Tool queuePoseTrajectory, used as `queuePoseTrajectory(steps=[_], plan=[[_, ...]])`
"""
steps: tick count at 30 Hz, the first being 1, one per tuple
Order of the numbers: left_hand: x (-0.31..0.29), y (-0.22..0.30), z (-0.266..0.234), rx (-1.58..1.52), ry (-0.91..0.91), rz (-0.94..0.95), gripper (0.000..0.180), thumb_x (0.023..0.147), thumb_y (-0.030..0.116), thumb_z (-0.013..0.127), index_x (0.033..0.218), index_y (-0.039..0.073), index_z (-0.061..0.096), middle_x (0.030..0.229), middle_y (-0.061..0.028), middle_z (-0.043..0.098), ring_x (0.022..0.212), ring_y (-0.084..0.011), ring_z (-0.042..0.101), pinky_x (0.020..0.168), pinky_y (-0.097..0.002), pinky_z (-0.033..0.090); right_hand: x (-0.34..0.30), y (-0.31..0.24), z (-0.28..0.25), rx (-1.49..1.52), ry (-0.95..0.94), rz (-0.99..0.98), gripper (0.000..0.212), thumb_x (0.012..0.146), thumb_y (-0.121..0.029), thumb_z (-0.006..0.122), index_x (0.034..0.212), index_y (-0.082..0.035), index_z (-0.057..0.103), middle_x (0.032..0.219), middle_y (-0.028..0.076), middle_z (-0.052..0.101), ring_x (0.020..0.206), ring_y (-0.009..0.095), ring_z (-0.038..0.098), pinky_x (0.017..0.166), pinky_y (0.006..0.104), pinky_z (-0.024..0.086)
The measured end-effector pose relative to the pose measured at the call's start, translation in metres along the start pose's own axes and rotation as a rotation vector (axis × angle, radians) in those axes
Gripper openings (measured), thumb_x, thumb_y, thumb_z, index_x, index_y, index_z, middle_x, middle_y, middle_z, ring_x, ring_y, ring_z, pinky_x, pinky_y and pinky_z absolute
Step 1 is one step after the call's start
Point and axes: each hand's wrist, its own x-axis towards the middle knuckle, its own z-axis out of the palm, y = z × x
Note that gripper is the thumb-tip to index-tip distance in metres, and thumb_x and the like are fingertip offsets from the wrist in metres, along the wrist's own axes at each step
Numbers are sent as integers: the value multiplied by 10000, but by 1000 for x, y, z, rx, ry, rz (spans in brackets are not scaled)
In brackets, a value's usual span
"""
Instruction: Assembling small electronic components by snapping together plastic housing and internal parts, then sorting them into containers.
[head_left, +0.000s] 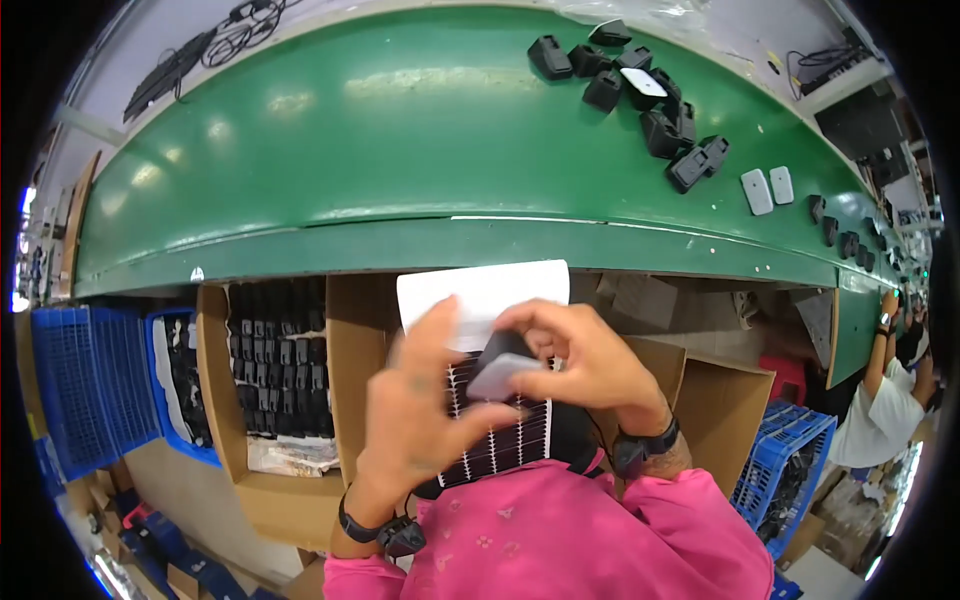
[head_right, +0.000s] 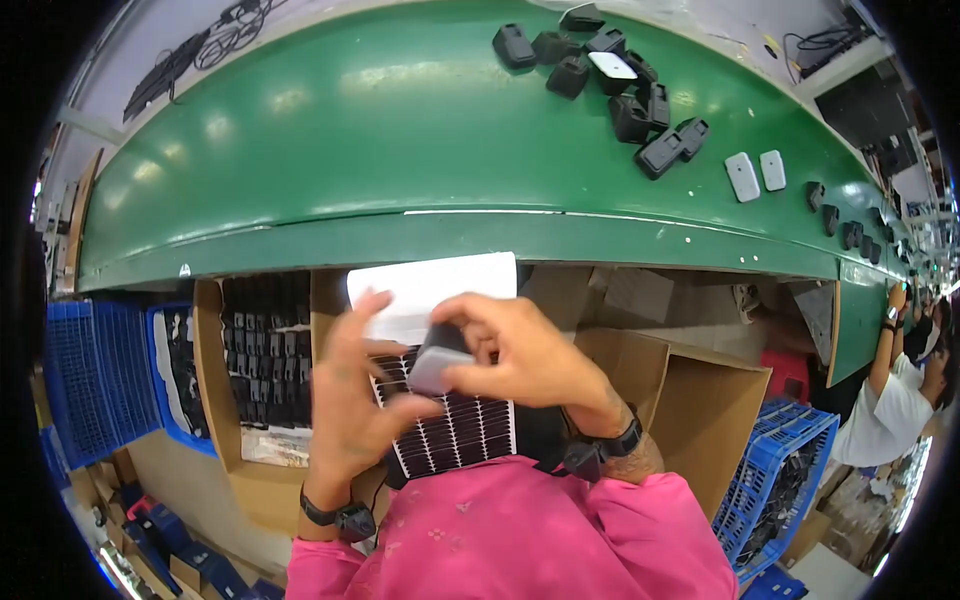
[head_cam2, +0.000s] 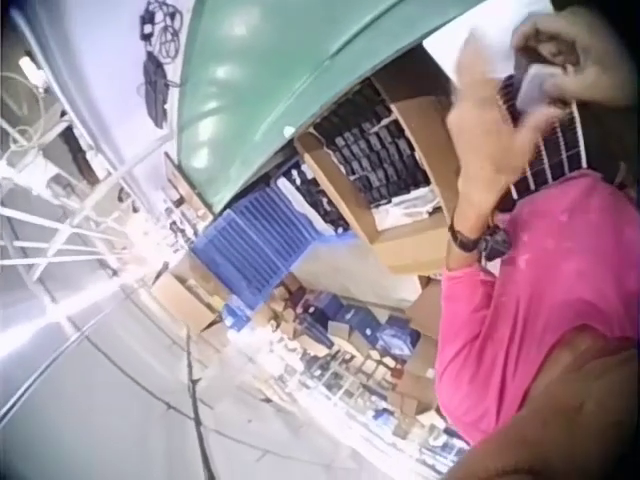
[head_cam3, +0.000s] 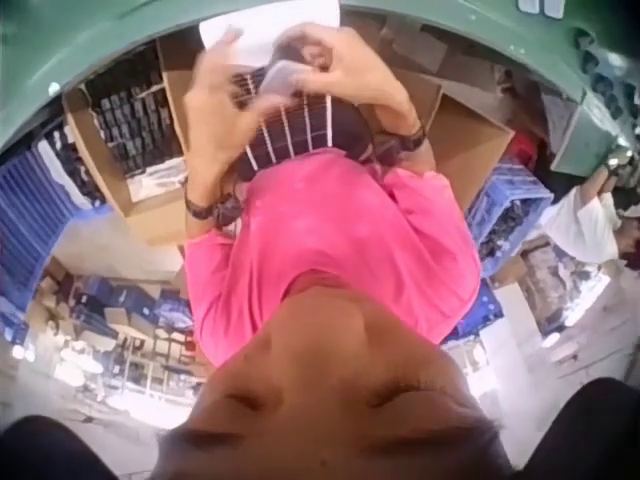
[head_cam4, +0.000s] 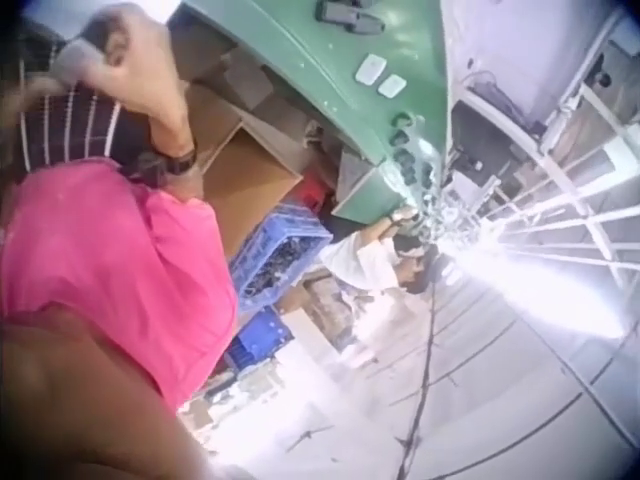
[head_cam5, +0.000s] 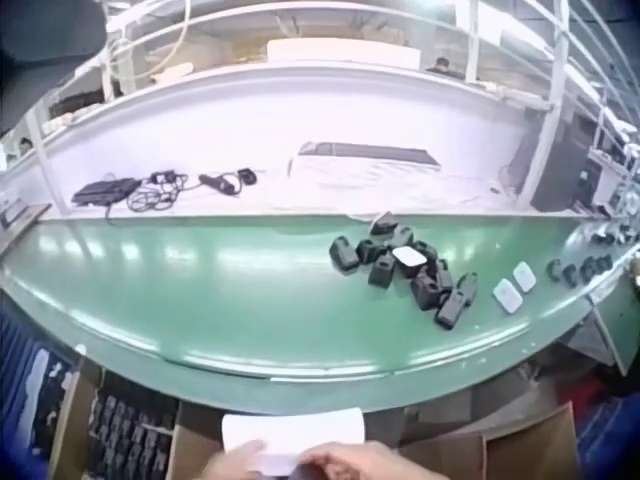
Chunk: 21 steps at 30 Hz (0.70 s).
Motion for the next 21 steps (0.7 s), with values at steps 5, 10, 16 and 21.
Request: queuePoseTrajectory(steps=[5,10,16,21], plan=[[-17,-38,6,-305,-218,-35,693,758,96,742,1362,61,405,1217,-147,535,906,-281,631,752,-336,517,-9,8,44,-8,210,-341,383,766,3,679,1141,16,607,1014,106,568,651,105,519,589,230,450],[-46,-61,47,-1055,-6,-396,493,867,53,615,1303,25,388,1105,-99,495,861,-169,614,740,-293,514,-16,54,71,-494,846,-149,323,756,11,704,1074,27,644,927,92,554,693,155,559,599,268,465],[-43,-76,69,-1029,18,-309,502,876,123,624,1299,29,371,1114,-118,487,860,-219,615,758,-330,504,12,78,83,-816,960,-246,330,748,-63,733,1056,19,649,886,95,539,729,238,547,608,338,453],[-46,-84,70,-1034,-56,-274,494,894,52,574,1328,29,339,1169,-108,462,935,-195,608,833,-323,497,16,77,82,-733,993,-216,147,768,-43,711,878,17,635,795,102,567,685,249,574,609,336,463]])
